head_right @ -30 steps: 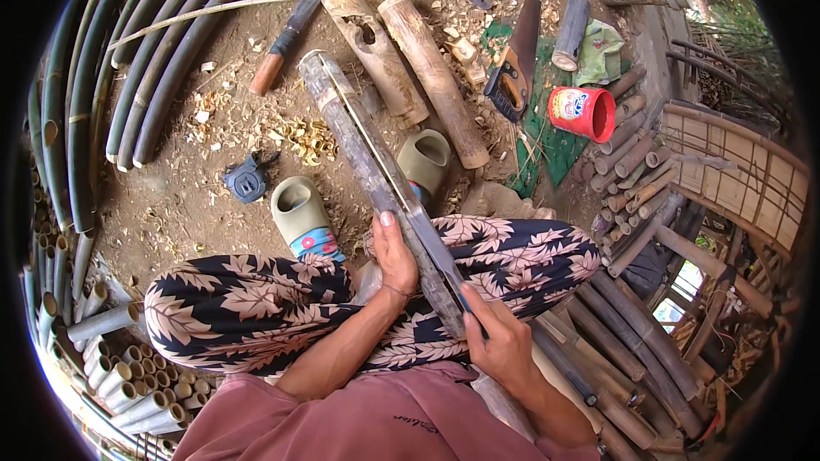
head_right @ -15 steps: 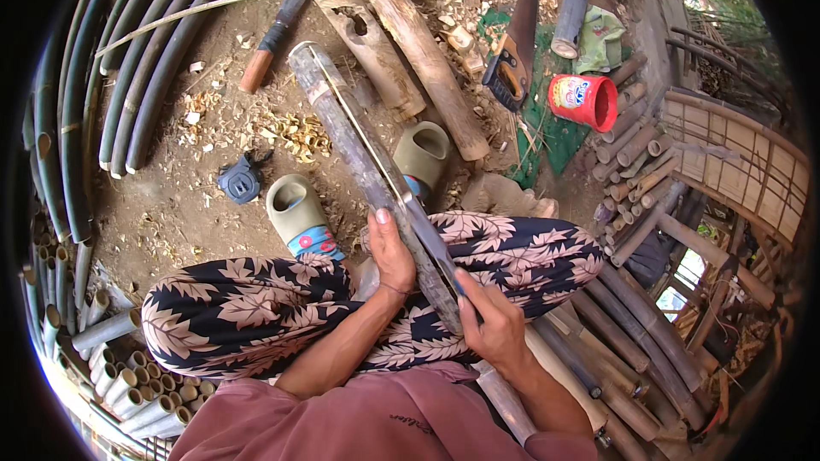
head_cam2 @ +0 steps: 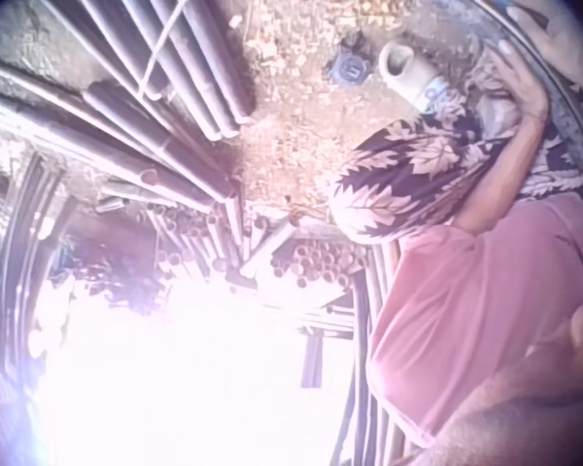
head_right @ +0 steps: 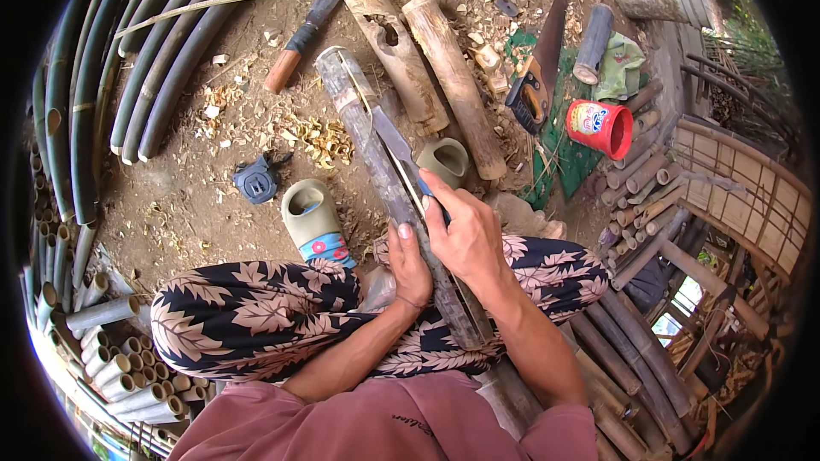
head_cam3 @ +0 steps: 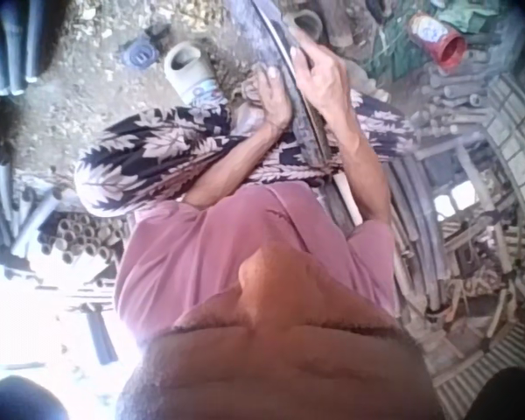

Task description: The person saws a piece of bamboo, carves a notch using a chisel, and uses a handheld saw to cut into several bamboo poles.

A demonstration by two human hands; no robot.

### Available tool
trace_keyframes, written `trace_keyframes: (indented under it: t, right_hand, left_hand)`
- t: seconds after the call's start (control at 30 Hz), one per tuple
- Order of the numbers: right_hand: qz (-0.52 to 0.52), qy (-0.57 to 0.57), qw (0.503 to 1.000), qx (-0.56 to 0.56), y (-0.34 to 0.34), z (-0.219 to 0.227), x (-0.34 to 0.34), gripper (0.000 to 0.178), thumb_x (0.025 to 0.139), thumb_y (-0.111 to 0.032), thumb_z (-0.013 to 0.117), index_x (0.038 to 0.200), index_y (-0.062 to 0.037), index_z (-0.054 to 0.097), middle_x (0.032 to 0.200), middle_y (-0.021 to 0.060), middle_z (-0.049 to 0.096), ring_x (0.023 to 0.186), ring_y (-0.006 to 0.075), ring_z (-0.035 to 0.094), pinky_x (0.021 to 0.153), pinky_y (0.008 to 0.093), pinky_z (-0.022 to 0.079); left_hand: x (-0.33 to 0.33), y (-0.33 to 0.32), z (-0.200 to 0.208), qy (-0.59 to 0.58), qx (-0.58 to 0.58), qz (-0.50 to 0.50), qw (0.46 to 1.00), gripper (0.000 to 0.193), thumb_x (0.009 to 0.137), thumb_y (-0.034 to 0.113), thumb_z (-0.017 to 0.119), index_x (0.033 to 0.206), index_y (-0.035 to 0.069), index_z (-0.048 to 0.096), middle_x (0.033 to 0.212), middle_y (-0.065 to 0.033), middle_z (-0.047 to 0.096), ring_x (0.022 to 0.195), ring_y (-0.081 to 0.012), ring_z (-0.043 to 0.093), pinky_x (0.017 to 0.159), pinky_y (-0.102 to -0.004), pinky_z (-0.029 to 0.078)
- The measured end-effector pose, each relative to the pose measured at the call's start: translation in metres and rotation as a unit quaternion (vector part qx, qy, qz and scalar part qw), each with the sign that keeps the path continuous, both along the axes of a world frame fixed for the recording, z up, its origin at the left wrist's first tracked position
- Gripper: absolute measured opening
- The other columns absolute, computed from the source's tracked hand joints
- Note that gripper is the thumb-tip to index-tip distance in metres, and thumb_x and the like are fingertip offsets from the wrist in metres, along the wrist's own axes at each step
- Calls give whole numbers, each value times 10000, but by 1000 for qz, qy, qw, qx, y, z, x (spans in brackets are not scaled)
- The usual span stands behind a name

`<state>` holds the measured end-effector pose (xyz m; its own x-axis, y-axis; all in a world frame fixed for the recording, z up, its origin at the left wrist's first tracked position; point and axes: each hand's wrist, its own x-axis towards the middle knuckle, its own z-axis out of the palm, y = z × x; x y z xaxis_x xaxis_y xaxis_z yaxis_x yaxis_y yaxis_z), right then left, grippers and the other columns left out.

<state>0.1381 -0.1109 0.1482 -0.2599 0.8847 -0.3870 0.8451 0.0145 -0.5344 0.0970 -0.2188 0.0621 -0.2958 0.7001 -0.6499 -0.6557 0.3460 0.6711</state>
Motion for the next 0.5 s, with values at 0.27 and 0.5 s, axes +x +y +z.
trace_keyframes:
  t: [0.27, 0.5]
  right_hand:
    - [26, 17, 997, 73, 11, -18, -13, 338, 925, -129, 584, 1250, -63, 647, 948, 226, 688, 810, 412, 661, 706, 433, 537]
    - [28, -15, 998, 57, 10, -16, -10, 348, 920, -173, 591, 1257, -109, 651, 914, 235, 685, 830, 430, 662, 743, 459, 534]
  left_hand:
    - [-2, 2, 3, 19, -3, -13, 1000, 563, 1069, 379, 379, 1428, -53, 358, 1306, -175, 539, 1192, -244, 511, 1037, -360, 381]
    - [-4, 8, 7, 101, 1, -48, 994, 513, 1079, 378, 348, 1363, -42, 420, 1229, -132, 542, 1104, -202, 514, 988, -353, 405]
